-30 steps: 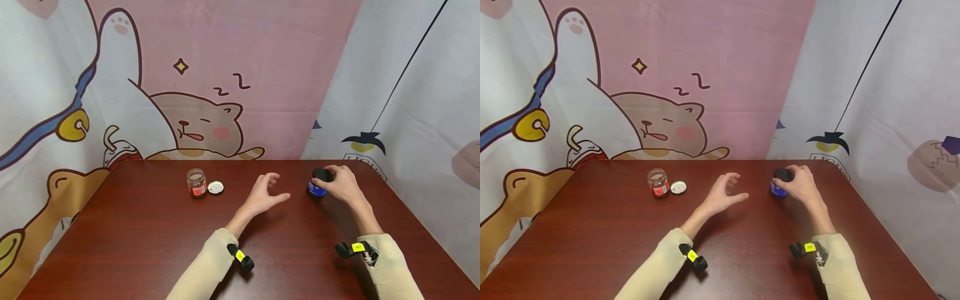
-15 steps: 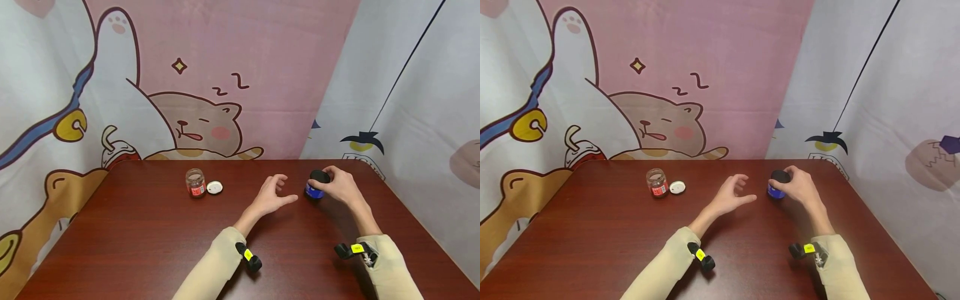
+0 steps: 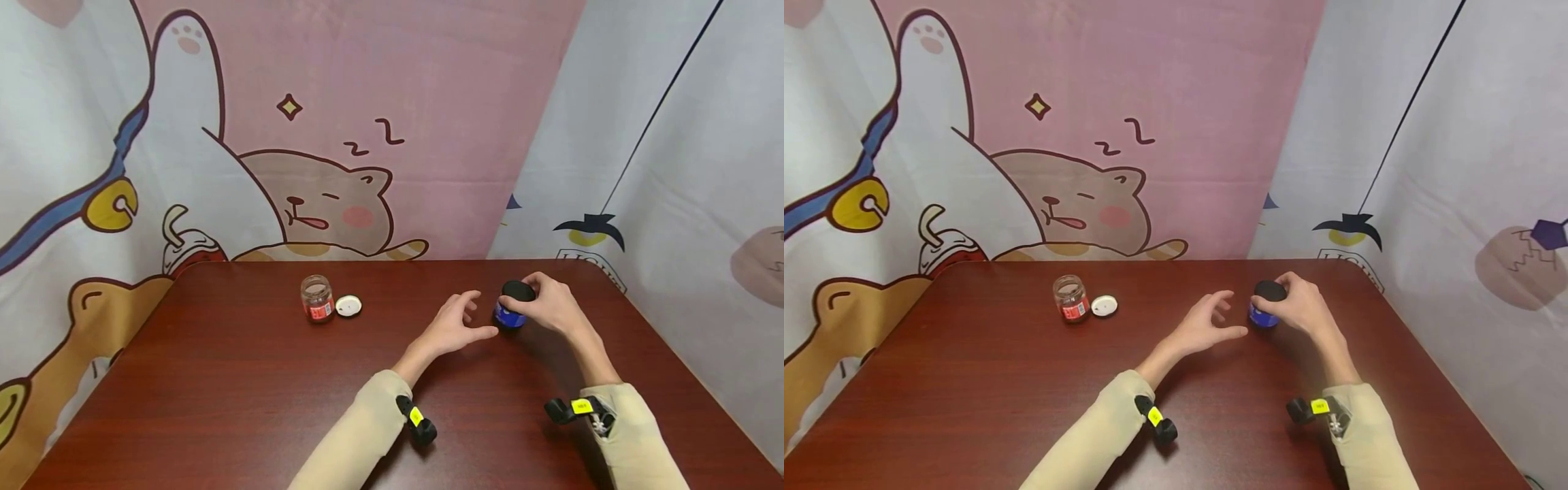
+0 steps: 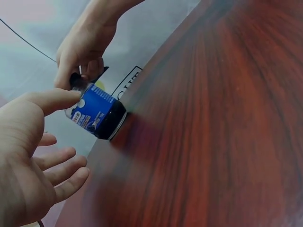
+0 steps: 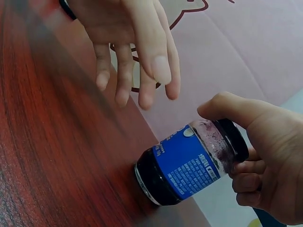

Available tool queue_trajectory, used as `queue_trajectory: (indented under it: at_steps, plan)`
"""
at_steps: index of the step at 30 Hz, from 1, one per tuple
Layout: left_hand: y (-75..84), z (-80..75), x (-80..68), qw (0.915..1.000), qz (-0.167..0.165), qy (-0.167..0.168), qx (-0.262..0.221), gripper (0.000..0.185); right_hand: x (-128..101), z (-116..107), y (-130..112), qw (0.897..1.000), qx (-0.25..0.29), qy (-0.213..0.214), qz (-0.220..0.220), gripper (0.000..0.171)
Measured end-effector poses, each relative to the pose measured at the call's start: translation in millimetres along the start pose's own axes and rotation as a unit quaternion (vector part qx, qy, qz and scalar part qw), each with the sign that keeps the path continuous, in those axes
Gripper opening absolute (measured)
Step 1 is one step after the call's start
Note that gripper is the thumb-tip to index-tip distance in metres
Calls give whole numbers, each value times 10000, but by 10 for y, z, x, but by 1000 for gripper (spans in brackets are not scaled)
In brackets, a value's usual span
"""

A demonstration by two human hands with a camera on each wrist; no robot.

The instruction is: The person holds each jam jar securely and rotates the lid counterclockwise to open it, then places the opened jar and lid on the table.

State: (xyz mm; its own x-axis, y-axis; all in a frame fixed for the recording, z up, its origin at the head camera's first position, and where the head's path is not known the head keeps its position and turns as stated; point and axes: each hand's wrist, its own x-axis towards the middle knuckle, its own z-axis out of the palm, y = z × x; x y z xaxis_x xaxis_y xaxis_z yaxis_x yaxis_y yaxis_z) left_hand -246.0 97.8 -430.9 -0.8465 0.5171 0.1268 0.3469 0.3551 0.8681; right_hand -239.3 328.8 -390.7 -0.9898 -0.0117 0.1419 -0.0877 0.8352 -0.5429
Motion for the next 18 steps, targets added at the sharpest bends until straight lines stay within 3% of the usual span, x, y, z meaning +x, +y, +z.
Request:
queue_trajectory:
  at_steps: [7,18]
  plan:
    - [23,86,22,9998,151,-137,-5,71,-2,-1,-20,10000,7,-95,-16,71]
    - [42,207,73,9991,403,-79,124,69,-26,6,-44,9999,-16,25,-117,67]
